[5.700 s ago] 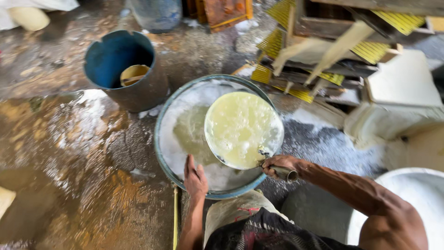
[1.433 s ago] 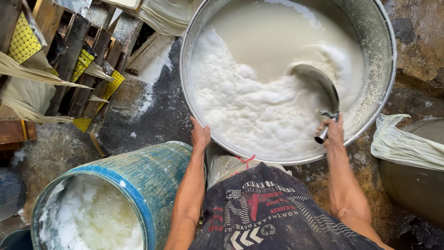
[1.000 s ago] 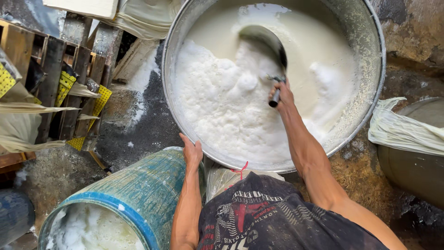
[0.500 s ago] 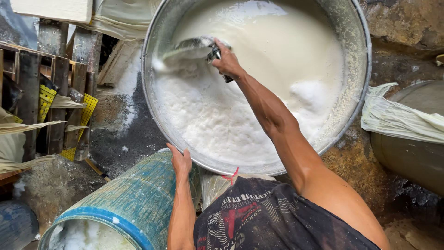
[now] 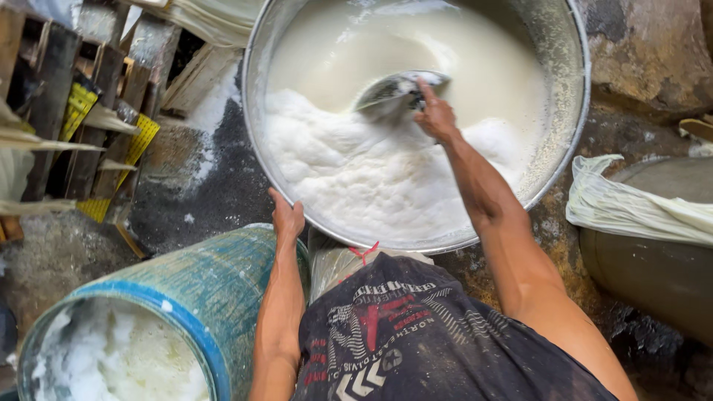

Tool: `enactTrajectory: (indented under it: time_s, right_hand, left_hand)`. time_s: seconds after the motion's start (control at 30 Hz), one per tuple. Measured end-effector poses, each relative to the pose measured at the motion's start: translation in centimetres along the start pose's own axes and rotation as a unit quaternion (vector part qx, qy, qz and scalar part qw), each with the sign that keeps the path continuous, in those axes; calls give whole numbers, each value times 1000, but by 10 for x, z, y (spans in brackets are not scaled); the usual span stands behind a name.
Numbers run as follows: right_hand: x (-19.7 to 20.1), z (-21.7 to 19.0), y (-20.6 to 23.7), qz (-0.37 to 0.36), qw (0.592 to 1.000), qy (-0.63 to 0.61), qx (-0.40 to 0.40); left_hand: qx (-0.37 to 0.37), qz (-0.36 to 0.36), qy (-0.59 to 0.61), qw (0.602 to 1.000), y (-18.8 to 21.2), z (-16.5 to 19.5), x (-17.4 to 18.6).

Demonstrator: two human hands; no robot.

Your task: The person uses a handheld skimmer to scoop foam off the surface of hot liquid in large vats, repeatedly moving between a large metal basin and a blue barrel to skim and transfer foam and liquid. They hold the vat edge with one hand while sweeping the skimmer across the foamy surface.

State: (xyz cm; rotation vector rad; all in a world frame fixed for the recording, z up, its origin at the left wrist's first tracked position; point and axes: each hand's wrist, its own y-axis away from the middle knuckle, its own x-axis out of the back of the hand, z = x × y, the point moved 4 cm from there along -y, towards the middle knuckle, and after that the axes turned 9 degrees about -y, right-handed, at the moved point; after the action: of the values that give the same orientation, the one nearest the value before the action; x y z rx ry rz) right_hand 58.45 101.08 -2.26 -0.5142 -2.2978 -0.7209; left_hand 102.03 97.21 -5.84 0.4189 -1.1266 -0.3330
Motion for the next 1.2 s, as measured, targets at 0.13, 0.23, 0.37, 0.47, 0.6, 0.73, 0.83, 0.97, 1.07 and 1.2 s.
enactTrajectory:
  time_s: [0.13, 0.23, 0.37, 0.47, 0.6, 0.73, 0.83, 0.97, 1.07, 1.2]
  right_hand:
    - [14, 46, 27, 51, 999, -1, -2]
    - [28, 81, 50, 90, 996, -12, -2]
    - [45, 129, 85, 126, 991, -34, -31]
    - [47, 159, 120, 143, 963, -219, -70]
    - [41, 183, 161, 153, 904, -363, -165]
    - [3, 192, 183, 168, 790, -529, -261]
    - [-32, 185, 169, 161, 707, -648, -231]
    - [-65, 158, 124, 131, 627, -737, -217]
    - [-72, 119, 82, 105, 593, -774, -195]
    - [-69, 66, 26, 60, 568, -791, -222]
  left_hand:
    - [17, -15, -11, 1000, 6, 0, 7]
    - [-3, -5, 6, 1000, 9, -1, 12]
    - [-14, -4, 19, 1000, 10, -1, 13]
    - [-7, -6, 41, 999, 9, -1, 11]
    - [9, -13, 41, 999, 5, -4, 8]
    - [9, -17, 48, 999, 1, -7, 3]
    - [6, -16, 41, 999, -2, -9, -1]
    - [0, -15, 37, 999, -4, -11, -5]
    - [-1, -11, 29, 1000, -5, -12, -8]
    - [17, -20, 5, 1000, -10, -15, -13]
